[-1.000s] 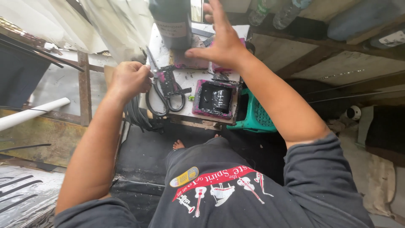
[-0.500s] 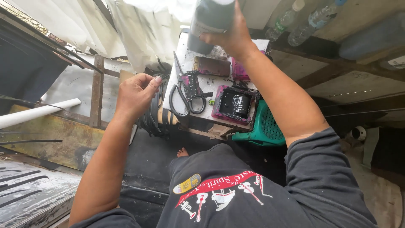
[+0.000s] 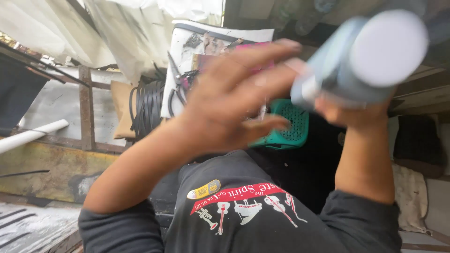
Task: The person pours a dark liquid from a gray bottle into a small pink container, then adds water from a plastic bottle and stirs the mixture with a small stick. The person repeats adding water and stirring several times to blend the contents.
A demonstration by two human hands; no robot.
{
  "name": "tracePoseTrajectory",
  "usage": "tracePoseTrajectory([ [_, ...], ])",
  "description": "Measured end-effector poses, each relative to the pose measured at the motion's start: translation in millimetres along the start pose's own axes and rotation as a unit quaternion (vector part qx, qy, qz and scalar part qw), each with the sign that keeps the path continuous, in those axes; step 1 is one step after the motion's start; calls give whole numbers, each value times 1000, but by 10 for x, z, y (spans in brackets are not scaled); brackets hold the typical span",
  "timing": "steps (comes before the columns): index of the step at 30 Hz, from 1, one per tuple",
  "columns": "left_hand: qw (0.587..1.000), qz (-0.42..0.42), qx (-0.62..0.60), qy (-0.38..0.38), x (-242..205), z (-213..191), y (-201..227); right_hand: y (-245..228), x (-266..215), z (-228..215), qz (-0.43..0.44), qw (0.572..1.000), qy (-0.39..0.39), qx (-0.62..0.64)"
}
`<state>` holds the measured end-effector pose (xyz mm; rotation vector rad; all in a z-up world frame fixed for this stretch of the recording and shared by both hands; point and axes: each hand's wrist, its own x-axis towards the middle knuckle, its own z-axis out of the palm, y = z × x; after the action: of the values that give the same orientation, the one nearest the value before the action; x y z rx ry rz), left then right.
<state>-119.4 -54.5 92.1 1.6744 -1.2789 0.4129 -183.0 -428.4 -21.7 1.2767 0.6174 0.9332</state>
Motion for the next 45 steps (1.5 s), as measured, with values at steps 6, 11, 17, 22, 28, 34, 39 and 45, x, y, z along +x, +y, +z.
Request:
tracePoseTrajectory([
  [6, 920, 278, 193, -199, 147, 1226, 204, -284, -809, -951, -409, 571, -2, -712],
  [11, 930, 323, 0, -174, 114, 1905, 184, -206, -952, -1699, -519, -211, 133, -818],
  [17, 925, 343, 23, -163, 268, 2476, 312, -313, -998, -1842, -595, -271, 193, -732],
  [22, 950, 172, 191, -178, 97, 2811, 341, -416, -977, -1884, -642, -316, 229, -660],
  [28, 877, 72, 213, -424, 574, 2263, 482, -452, -917, -1745, -664, -276, 273, -639],
  [34, 859, 44, 249, -444, 389, 2473, 308, -288, -763, -1705, -639, -243, 257, -683],
  [39, 842, 72, 247, -474, 617, 1988, 354, -224, -713, -1645, -615, -233, 294, -694],
  [45, 877, 25, 259, -404, 567, 1928, 156, 92, -369, -1511, -582, -278, 298, -703],
])
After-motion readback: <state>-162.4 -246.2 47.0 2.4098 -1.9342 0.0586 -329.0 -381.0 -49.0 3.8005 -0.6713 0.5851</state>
